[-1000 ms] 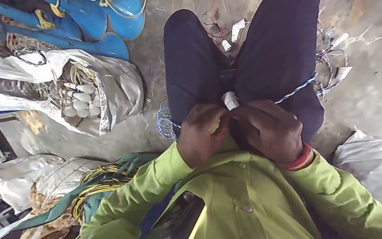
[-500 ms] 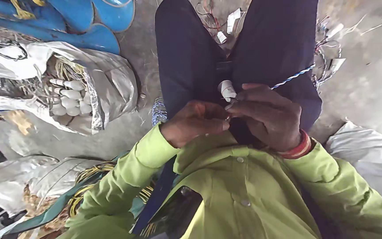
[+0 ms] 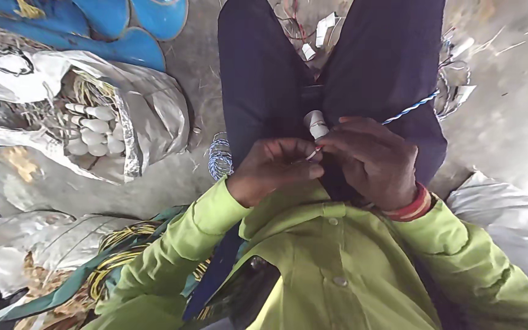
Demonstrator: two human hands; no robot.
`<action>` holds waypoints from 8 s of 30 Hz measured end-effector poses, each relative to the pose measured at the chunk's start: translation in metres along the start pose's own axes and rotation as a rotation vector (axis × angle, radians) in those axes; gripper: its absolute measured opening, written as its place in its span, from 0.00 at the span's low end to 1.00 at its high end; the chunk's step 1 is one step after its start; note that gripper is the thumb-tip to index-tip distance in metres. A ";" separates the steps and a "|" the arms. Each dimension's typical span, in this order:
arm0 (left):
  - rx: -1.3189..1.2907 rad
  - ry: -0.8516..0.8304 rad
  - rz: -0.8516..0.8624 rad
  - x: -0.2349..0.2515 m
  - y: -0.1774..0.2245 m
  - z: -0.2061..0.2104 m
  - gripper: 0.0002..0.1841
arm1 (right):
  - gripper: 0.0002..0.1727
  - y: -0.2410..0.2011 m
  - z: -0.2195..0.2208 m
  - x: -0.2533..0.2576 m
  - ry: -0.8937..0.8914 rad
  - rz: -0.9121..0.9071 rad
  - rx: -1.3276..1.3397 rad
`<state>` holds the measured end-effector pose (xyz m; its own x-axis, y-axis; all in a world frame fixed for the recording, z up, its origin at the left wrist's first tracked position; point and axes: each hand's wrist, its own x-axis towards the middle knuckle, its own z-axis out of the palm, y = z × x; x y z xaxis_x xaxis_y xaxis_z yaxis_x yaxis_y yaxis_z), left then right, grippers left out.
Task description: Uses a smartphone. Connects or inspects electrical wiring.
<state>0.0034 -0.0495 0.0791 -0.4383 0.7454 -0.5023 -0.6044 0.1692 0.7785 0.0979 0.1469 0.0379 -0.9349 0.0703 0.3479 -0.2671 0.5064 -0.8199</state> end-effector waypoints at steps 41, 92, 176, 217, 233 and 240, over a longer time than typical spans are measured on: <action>-0.157 -0.160 -0.199 -0.001 0.003 -0.020 0.17 | 0.11 -0.001 -0.008 0.011 -0.147 -0.042 -0.064; -0.344 0.116 -0.513 0.009 0.001 0.031 0.10 | 0.05 -0.019 -0.051 -0.024 -0.224 -0.084 0.115; -0.121 0.102 0.342 0.078 0.019 -0.038 0.14 | 0.15 0.015 0.032 0.093 -0.935 0.775 -0.491; 0.788 0.353 0.757 0.033 -0.014 0.032 0.07 | 0.06 -0.026 -0.043 -0.018 0.026 0.550 0.548; 0.332 0.065 0.631 0.035 -0.010 0.016 0.11 | 0.11 -0.012 -0.043 -0.022 -0.094 0.437 0.904; 0.552 0.109 0.661 0.035 -0.004 0.019 0.13 | 0.13 -0.016 -0.051 -0.016 -0.077 0.470 0.833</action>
<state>0.0034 -0.0122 0.0654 -0.6641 0.7400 0.1065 0.1938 0.0328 0.9805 0.1288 0.1822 0.0685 -0.9937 0.0385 -0.1050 0.0862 -0.3344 -0.9385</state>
